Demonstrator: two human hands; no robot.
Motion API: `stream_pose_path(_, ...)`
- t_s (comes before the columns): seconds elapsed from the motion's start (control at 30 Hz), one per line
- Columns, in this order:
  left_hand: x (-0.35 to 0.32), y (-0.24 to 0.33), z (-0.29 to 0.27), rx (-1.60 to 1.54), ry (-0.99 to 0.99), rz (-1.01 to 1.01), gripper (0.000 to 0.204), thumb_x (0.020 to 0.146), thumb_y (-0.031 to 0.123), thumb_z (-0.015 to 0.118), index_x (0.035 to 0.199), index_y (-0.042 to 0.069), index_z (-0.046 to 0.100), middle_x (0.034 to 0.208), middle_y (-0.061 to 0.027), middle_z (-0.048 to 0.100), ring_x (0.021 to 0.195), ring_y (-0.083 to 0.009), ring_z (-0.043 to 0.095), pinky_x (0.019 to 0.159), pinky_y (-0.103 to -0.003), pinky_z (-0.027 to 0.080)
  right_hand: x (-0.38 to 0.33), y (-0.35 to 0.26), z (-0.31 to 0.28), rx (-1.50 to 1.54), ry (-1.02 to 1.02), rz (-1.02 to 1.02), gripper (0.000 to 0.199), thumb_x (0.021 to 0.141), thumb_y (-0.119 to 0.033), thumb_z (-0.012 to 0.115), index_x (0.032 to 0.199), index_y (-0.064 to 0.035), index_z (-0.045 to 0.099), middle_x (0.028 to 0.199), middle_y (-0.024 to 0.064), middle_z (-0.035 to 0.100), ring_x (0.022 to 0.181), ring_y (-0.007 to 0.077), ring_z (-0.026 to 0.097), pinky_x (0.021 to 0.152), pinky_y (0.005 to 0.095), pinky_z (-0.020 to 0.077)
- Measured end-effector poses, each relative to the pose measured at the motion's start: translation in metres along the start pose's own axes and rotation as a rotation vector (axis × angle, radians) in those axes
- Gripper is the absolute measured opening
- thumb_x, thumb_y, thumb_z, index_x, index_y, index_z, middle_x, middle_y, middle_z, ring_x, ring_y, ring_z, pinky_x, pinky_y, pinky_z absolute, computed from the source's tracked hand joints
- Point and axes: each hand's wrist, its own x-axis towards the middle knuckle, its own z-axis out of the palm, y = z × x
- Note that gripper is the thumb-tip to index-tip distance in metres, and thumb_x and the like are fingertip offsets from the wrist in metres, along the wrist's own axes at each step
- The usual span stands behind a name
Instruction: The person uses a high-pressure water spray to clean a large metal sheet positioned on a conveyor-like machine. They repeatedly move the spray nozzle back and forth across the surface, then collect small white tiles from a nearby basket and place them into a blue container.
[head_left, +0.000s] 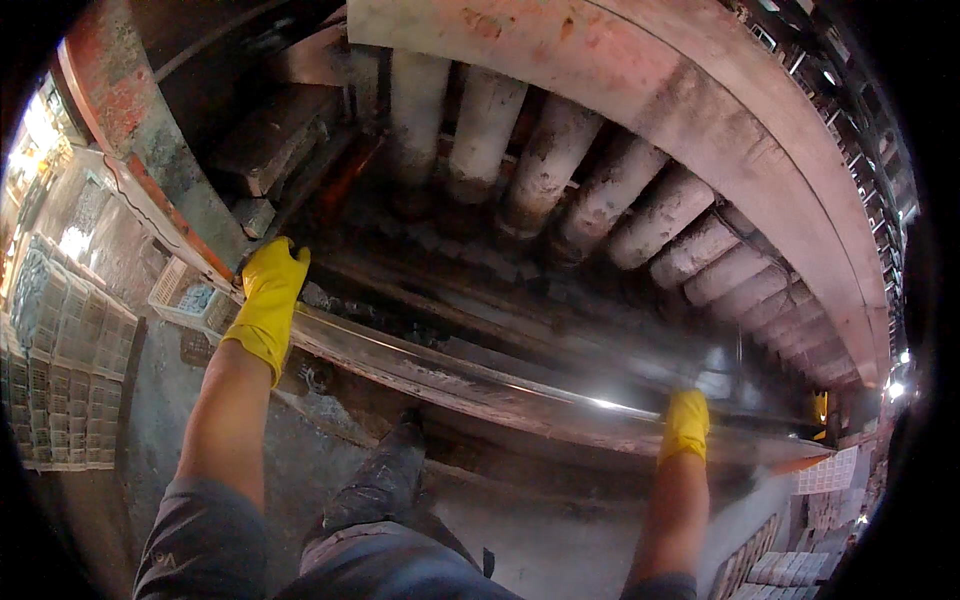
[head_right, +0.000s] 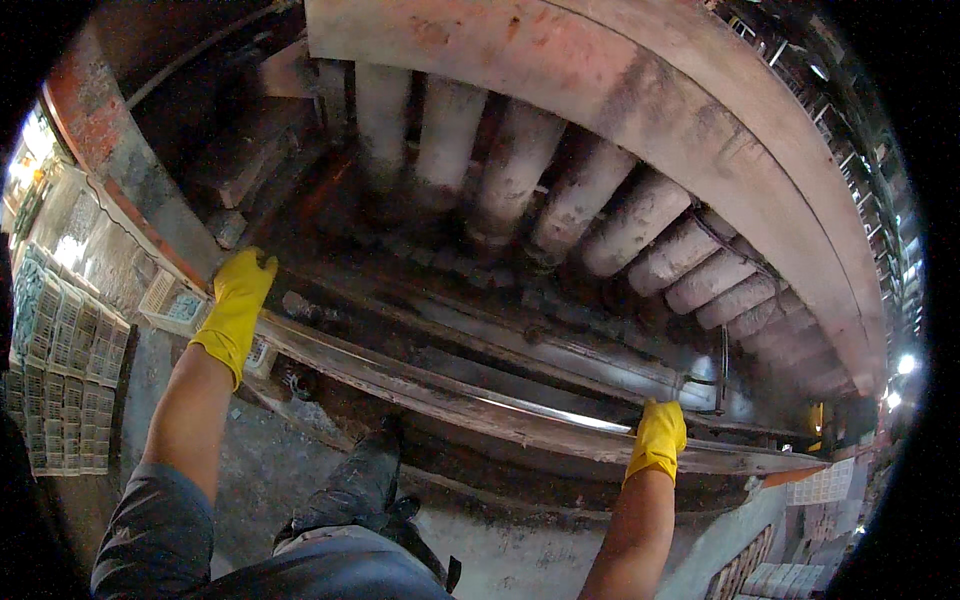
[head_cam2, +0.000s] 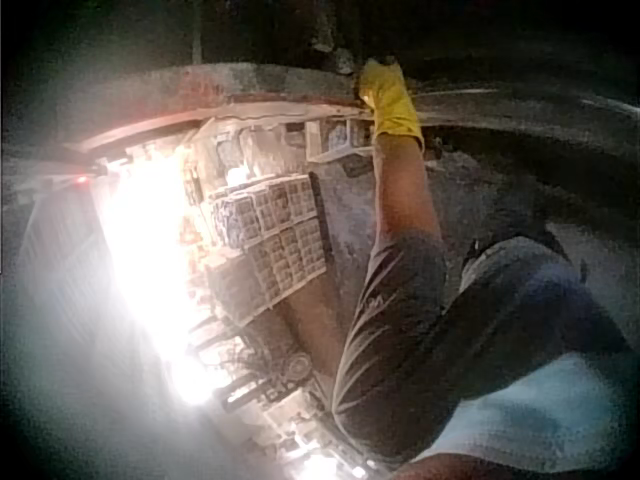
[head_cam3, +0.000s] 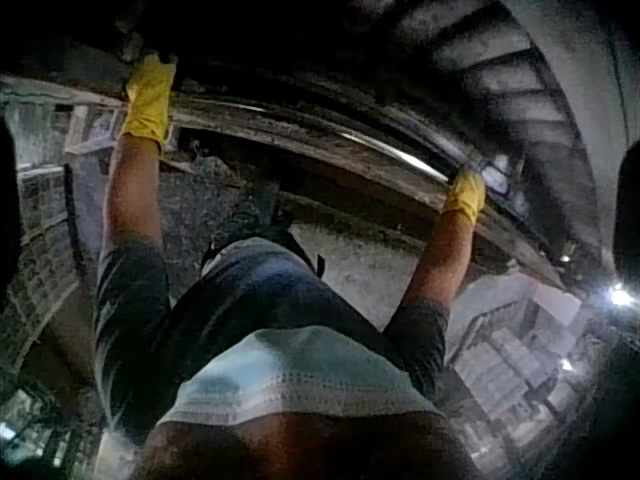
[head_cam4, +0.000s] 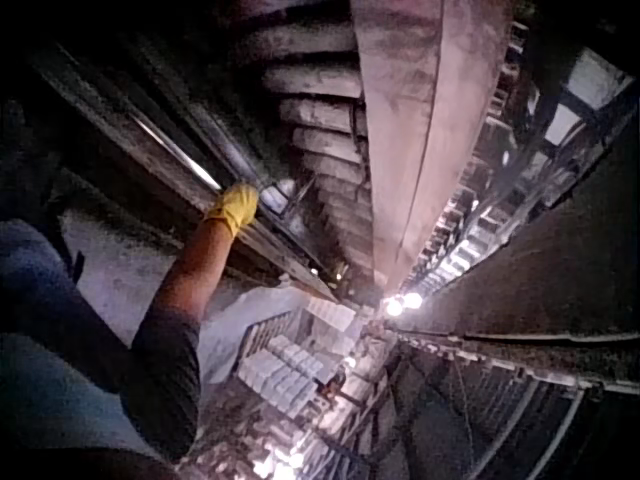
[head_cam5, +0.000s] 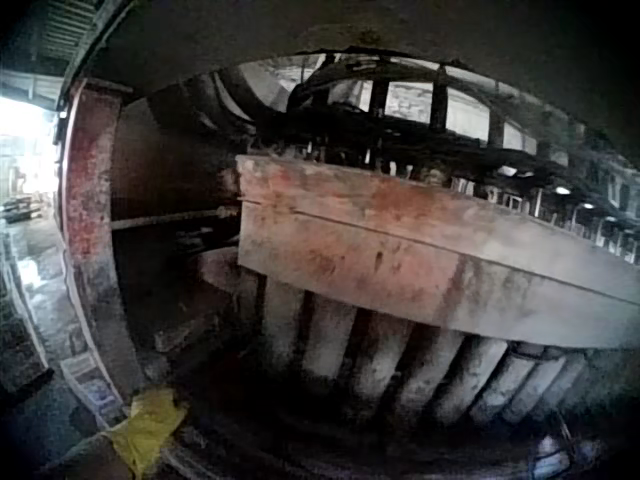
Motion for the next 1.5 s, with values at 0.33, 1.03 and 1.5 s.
stream_pose_path(0.33, -0.003, -0.016, 0.007, -0.043, 0.020, 0.028, 0.044, 0.088, 0.045, 0.071, 0.114, 0.009, 0.072, 0.113, -0.0176, 0.074, 0.107, -0.0385, 0.069, 0.092, -0.048, 0.054, -0.009, -0.003, 0.000, -0.049, -0.086, 0.067, 0.054, 0.097, -0.052, 0.055, 0.122, -0.0061, 0.072, 0.120, 0.0193, 0.073, 0.119, 0.0367, 0.068, 0.096, 0.0517, 0.0520)
stream_pose_path(1.03, -0.014, -0.024, 0.009, -0.009, 0.042, 0.008, 0.052, 0.087, 0.046, 0.072, 0.121, 0.008, 0.073, 0.117, -0.0192, 0.074, 0.110, -0.0378, 0.069, 0.095, -0.047, 0.054, -0.033, 0.009, -0.002, -0.125, -0.107, -0.075, 0.054, 0.096, -0.051, 0.054, 0.118, -0.0047, 0.071, 0.102, 0.0160, 0.078, 0.101, 0.0343, 0.075, 0.091, 0.0493, 0.0526)
stream_pose_path(1.5, -0.025, -0.026, 0.006, -0.016, 0.038, 0.019, 0.049, 0.088, 0.047, 0.070, 0.117, 0.008, 0.073, 0.113, -0.0199, 0.074, 0.107, -0.0381, 0.070, 0.092, -0.047, 0.054, -0.068, 0.013, -0.010, 0.012, -0.070, 0.052, 0.050, 0.097, -0.053, 0.056, 0.111, -0.0079, 0.071, 0.082, 0.0122, 0.078, 0.089, 0.0311, 0.076, 0.086, 0.0490, 0.0518)
